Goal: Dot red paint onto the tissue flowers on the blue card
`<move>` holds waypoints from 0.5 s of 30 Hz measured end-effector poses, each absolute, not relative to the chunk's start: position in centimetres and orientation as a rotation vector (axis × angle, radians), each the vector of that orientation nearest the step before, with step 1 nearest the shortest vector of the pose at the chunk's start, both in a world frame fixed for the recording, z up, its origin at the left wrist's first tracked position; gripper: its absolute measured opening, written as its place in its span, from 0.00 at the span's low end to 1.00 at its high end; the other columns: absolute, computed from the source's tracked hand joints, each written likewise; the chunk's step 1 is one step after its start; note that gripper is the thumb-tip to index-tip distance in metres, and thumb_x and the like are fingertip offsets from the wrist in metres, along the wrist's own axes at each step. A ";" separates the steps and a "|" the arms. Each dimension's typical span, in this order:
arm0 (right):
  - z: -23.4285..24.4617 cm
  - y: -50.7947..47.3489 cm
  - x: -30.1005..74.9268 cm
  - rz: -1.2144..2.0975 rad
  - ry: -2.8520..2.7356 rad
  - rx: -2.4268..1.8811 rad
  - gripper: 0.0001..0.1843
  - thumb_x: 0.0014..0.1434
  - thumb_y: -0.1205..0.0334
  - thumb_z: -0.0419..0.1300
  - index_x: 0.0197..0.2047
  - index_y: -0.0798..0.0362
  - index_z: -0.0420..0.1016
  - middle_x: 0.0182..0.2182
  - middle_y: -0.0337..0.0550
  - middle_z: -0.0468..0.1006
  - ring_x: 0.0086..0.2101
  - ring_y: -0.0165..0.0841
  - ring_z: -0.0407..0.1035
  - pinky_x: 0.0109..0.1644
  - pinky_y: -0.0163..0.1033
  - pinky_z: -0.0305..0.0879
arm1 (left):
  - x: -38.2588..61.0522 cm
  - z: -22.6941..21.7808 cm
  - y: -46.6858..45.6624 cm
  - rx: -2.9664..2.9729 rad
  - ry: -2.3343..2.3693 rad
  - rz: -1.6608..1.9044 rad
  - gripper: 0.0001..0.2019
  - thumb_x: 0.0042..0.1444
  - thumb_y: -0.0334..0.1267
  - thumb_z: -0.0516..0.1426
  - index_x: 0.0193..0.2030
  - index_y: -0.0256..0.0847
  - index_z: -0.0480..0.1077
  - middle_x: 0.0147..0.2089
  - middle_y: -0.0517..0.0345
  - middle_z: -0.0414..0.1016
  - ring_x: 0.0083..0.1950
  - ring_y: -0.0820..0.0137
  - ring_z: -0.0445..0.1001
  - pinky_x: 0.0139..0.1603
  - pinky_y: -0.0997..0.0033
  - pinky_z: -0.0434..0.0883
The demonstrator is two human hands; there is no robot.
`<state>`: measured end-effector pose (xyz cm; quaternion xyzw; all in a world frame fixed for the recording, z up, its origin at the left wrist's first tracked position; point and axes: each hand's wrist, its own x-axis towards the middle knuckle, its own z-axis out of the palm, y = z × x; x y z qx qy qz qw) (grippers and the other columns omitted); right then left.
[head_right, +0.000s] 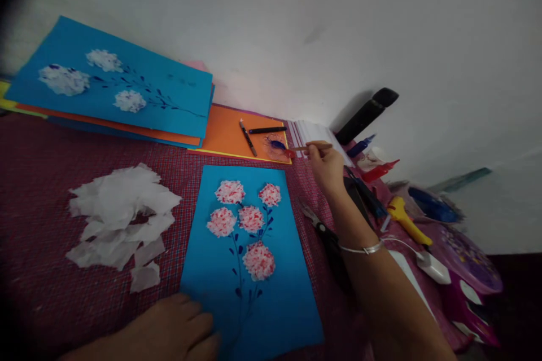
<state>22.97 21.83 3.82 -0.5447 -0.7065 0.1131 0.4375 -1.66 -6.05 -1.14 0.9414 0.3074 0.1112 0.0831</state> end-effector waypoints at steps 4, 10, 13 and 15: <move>5.5 17.3 23.0 0.409 -1.630 -1.166 0.12 0.60 0.56 0.55 0.39 0.53 0.76 0.26 0.40 0.77 0.29 0.31 0.73 0.38 0.40 0.69 | -1.9 -0.4 -6.2 2.733 0.898 0.297 0.11 0.56 0.37 0.61 0.35 0.43 0.60 0.31 0.66 0.69 0.28 0.69 0.65 0.28 0.66 0.56; 3.9 19.3 24.4 0.451 -1.518 -1.222 0.10 0.56 0.58 0.58 0.36 0.54 0.75 0.25 0.39 0.76 0.25 0.29 0.70 0.34 0.38 0.68 | -1.9 -1.0 -6.6 2.635 0.935 0.295 0.11 0.54 0.35 0.63 0.36 0.45 0.62 0.33 0.66 0.69 0.31 0.68 0.65 0.30 0.66 0.55; 2.3 22.6 25.2 0.518 -1.454 -1.262 0.11 0.55 0.57 0.56 0.36 0.56 0.74 0.25 0.40 0.76 0.25 0.29 0.70 0.33 0.38 0.69 | -1.9 -2.4 -6.7 2.635 0.922 0.345 0.09 0.57 0.35 0.60 0.35 0.45 0.61 0.33 0.66 0.68 0.31 0.68 0.63 0.30 0.65 0.52; 1.4 24.1 25.5 0.548 -1.425 -1.279 0.12 0.55 0.56 0.56 0.36 0.56 0.74 0.25 0.41 0.77 0.25 0.29 0.71 0.33 0.38 0.70 | -1.9 -3.2 -6.7 2.650 0.926 0.354 0.08 0.58 0.34 0.59 0.36 0.45 0.62 0.32 0.66 0.68 0.31 0.69 0.62 0.30 0.65 0.52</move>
